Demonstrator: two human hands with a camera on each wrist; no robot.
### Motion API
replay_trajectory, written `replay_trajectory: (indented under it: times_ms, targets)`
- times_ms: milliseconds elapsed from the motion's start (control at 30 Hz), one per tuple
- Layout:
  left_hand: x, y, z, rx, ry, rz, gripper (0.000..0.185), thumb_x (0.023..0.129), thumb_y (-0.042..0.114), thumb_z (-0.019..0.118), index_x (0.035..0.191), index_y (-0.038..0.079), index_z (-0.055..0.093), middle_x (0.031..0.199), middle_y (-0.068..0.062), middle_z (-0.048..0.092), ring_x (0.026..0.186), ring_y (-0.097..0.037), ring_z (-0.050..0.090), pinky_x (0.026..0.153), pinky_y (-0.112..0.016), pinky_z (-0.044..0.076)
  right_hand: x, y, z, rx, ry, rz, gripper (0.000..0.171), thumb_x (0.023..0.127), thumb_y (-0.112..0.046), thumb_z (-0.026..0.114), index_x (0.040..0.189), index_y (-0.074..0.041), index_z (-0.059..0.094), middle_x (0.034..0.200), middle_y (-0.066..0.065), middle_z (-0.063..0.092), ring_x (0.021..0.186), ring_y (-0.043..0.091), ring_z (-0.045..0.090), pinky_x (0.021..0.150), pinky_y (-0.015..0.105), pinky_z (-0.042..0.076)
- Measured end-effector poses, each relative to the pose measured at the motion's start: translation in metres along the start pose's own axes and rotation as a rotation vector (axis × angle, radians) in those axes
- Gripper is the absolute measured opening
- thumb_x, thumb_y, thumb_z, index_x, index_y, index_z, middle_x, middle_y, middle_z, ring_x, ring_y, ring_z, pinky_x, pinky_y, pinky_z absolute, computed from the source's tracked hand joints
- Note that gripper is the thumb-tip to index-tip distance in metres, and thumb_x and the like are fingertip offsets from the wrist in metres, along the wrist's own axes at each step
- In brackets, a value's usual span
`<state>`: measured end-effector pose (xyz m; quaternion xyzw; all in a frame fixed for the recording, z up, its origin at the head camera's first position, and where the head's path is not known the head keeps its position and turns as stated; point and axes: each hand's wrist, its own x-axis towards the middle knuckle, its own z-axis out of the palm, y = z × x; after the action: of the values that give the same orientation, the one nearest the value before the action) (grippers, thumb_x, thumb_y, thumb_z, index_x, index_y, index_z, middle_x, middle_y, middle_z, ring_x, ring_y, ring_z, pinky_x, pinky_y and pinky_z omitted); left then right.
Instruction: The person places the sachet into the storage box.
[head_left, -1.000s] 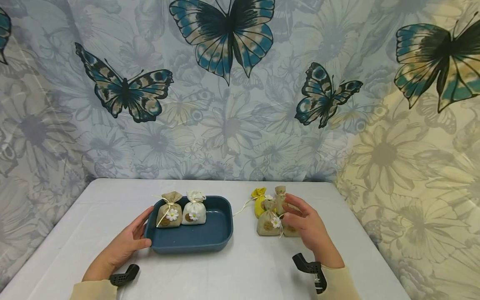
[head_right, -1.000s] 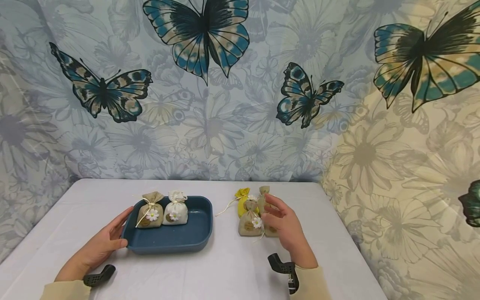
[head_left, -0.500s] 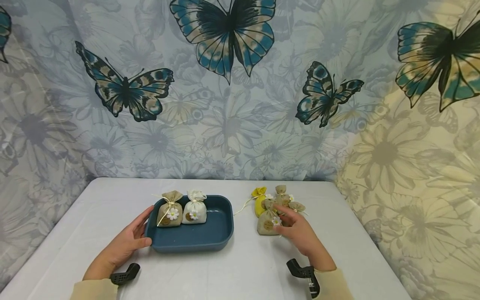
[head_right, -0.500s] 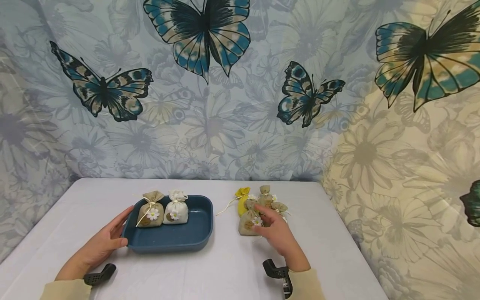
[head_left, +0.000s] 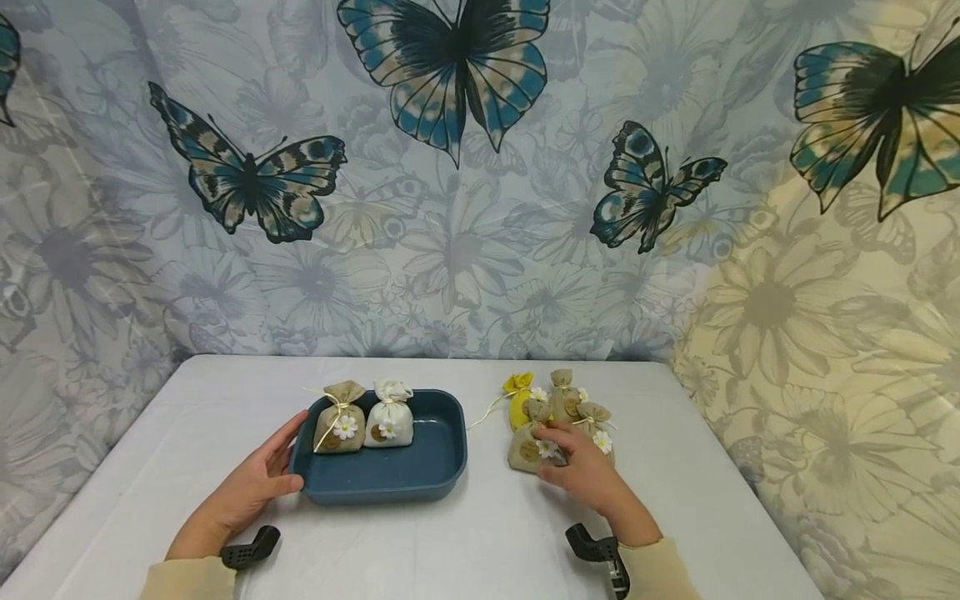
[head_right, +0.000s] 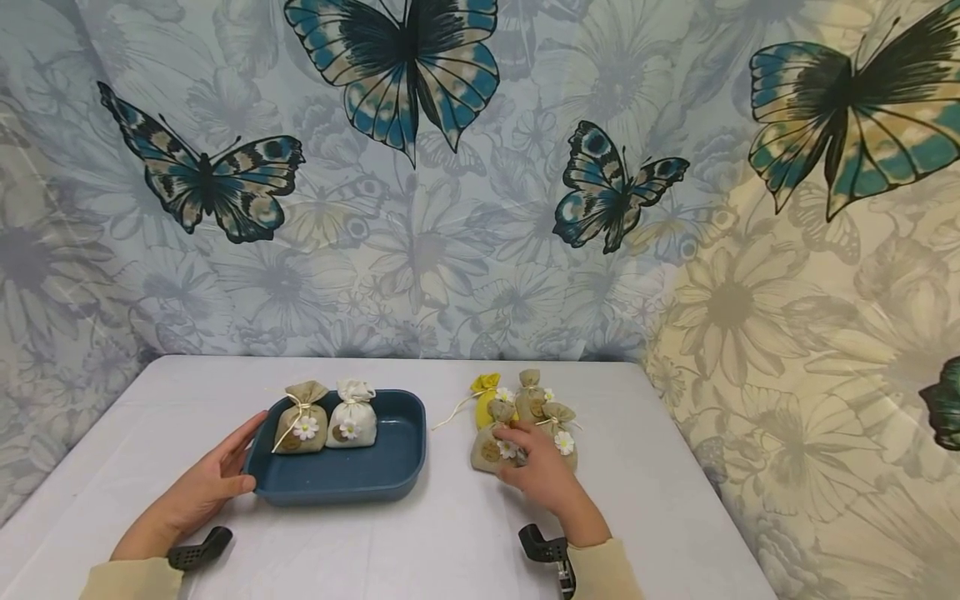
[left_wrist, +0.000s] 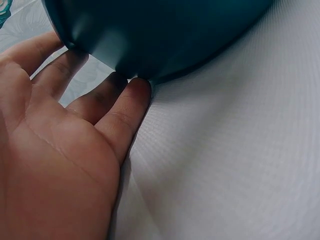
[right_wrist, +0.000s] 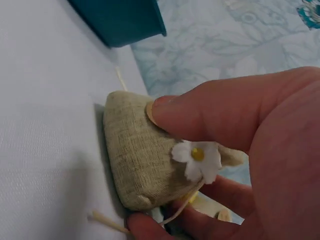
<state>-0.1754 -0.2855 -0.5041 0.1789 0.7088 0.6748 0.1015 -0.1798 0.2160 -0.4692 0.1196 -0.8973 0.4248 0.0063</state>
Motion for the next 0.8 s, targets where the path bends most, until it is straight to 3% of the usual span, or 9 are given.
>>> replay_trajectory:
  times_ms: [100, 333, 500, 633, 800]
  targets:
    - [0.000, -0.001, 0.001, -0.003, -0.003, -0.001, 0.095, 0.093, 0.006, 0.071, 0.162, 0.010, 0.004, 0.163, -0.021, -0.006, 0.144, -0.050, -0.001, 0.099, -0.019, 0.038, 0.000, -0.001, 0.002, -0.044, 0.009, -0.014, 0.051, 0.077, -0.003, 0.082, 0.126, -0.013, 0.070, 0.144, 0.020, 0.048, 0.133, 0.045, 0.041, 0.104, 0.060, 0.034]
    - [0.000, -0.001, -0.001, -0.011, -0.004, -0.004, 0.095, 0.093, 0.006, 0.071, 0.162, 0.010, 0.004, 0.163, -0.022, -0.007, 0.144, -0.050, -0.002, 0.098, -0.017, 0.038, 0.001, -0.002, 0.003, -0.066, -0.001, -0.056, 0.044, 0.076, 0.001, 0.082, 0.114, -0.019, 0.073, 0.137, 0.012, 0.054, 0.127, 0.039, 0.048, 0.101, 0.057, 0.038]
    - [-0.001, 0.000, -0.001, -0.009, -0.007, -0.001, 0.095, 0.094, 0.006, 0.070, 0.161, 0.010, 0.004, 0.163, -0.022, -0.007, 0.144, -0.051, -0.002, 0.098, -0.017, 0.038, 0.003, 0.003, 0.006, -0.073, -0.032, -0.110, 0.056, 0.077, -0.001, 0.083, 0.128, -0.019, 0.069, 0.139, 0.012, 0.050, 0.116, 0.031, 0.053, 0.086, 0.043, 0.049]
    - [-0.001, 0.001, -0.001, -0.011, -0.011, -0.001, 0.095, 0.094, 0.006, 0.070, 0.162, 0.010, 0.003, 0.163, -0.022, -0.007, 0.144, -0.050, -0.002, 0.098, -0.017, 0.038, 0.003, 0.003, 0.009, -0.062, -0.066, -0.115, 0.059, 0.080, -0.002, 0.082, 0.134, -0.018, 0.065, 0.143, 0.019, 0.043, 0.107, 0.026, 0.055, 0.075, 0.031, 0.051]
    - [0.000, 0.001, -0.001, -0.017, -0.019, -0.002, 0.094, 0.094, 0.005, 0.069, 0.162, 0.011, 0.004, 0.163, -0.022, -0.007, 0.144, -0.051, -0.001, 0.098, -0.018, 0.039, 0.001, 0.002, 0.012, -0.064, -0.054, -0.097, 0.057, 0.080, -0.001, 0.081, 0.132, -0.018, 0.066, 0.146, 0.022, 0.042, 0.118, 0.034, 0.054, 0.084, 0.038, 0.052]
